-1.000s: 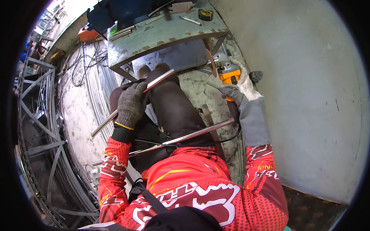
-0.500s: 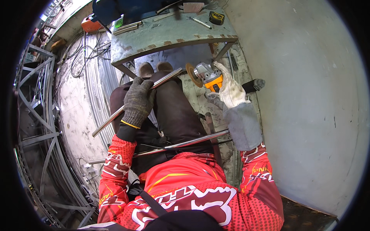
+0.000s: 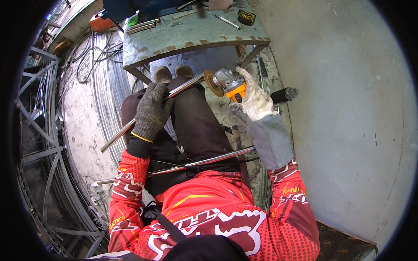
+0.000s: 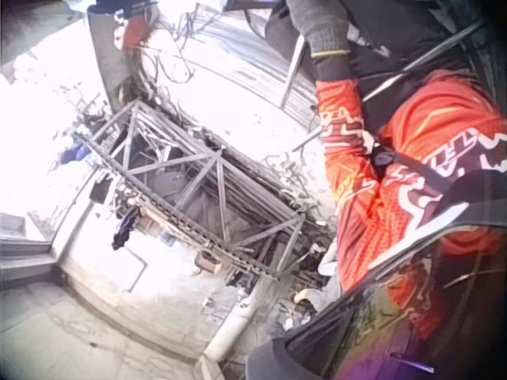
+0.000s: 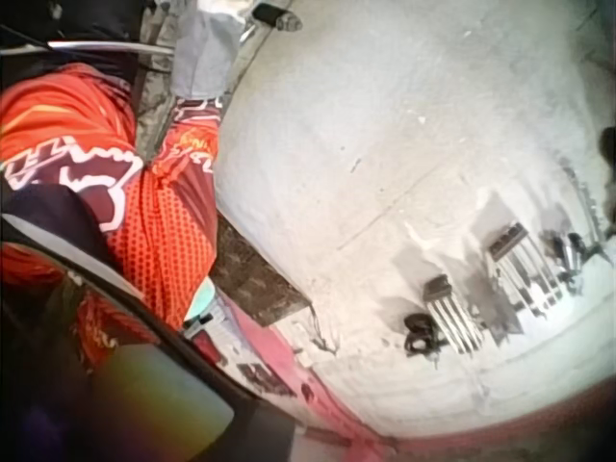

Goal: Using an angle grinder to cut and grind metal bars, then marking them with a pen.

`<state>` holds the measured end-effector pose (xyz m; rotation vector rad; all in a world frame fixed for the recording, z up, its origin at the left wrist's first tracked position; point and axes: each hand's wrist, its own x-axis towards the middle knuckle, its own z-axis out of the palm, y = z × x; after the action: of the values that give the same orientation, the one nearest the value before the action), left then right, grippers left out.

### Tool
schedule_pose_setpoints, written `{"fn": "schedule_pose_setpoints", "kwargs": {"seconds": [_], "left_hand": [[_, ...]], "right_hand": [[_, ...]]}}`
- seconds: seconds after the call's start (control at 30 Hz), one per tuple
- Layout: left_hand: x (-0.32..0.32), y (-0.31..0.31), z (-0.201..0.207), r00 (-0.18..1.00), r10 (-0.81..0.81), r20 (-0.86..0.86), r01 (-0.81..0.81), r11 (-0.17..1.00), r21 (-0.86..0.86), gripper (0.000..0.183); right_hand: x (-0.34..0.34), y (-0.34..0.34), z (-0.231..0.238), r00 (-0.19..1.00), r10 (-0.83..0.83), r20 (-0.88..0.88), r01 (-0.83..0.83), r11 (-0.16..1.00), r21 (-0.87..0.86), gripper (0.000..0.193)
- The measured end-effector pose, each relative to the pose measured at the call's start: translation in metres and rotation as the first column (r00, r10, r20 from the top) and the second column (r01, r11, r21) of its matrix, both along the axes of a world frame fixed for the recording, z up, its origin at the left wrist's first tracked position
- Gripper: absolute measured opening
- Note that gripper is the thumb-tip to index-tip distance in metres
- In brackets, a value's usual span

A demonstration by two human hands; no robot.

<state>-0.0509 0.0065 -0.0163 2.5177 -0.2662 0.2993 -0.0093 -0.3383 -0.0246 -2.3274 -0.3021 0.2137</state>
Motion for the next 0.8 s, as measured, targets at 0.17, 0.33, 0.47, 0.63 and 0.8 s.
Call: {"fn": "schedule_pose_setpoints", "kwargs": {"seconds": [0.17, 0.33, 0.47, 0.63, 0.8], "left_hand": [[0.005, 0.003, 0.005, 0.998, -0.010, -0.057, 0.010, 1.000, -0.006, 0.028], [0.011, 0.007, 0.002, 0.997, -0.067, -0.030, 0.067, 0.998, 0.003, 0.024], [0.015, 0.014, -0.004, 0.996, -0.085, -0.026, 0.086, 0.996, 0.020, 0.024], [0.020, 0.015, 0.021, 0.962, -0.084, -0.258, 0.104, 0.993, 0.064, 0.024], [0.020, 0.017, 0.032, 0.930, -0.194, -0.312, 0.205, 0.979, 0.001, 0.026]], "right_hand": [[0.005, -0.005, -0.010, 0.998, -0.004, -0.067, 0.008, 0.998, 0.070, 0.123], [0.011, -0.011, -0.033, 0.996, -0.048, -0.074, 0.058, 0.988, 0.142, 0.124], [0.009, 0.008, -0.011, 0.997, 0.005, 0.080, -0.011, 0.998, 0.069, 0.111], [0.003, 0.003, -0.003, 0.998, 0.036, -0.056, -0.034, 0.998, 0.044, 0.117], [-0.006, -0.018, -0.029, 0.999, 0.003, 0.051, -0.005, 0.999, 0.033, 0.109]]}}
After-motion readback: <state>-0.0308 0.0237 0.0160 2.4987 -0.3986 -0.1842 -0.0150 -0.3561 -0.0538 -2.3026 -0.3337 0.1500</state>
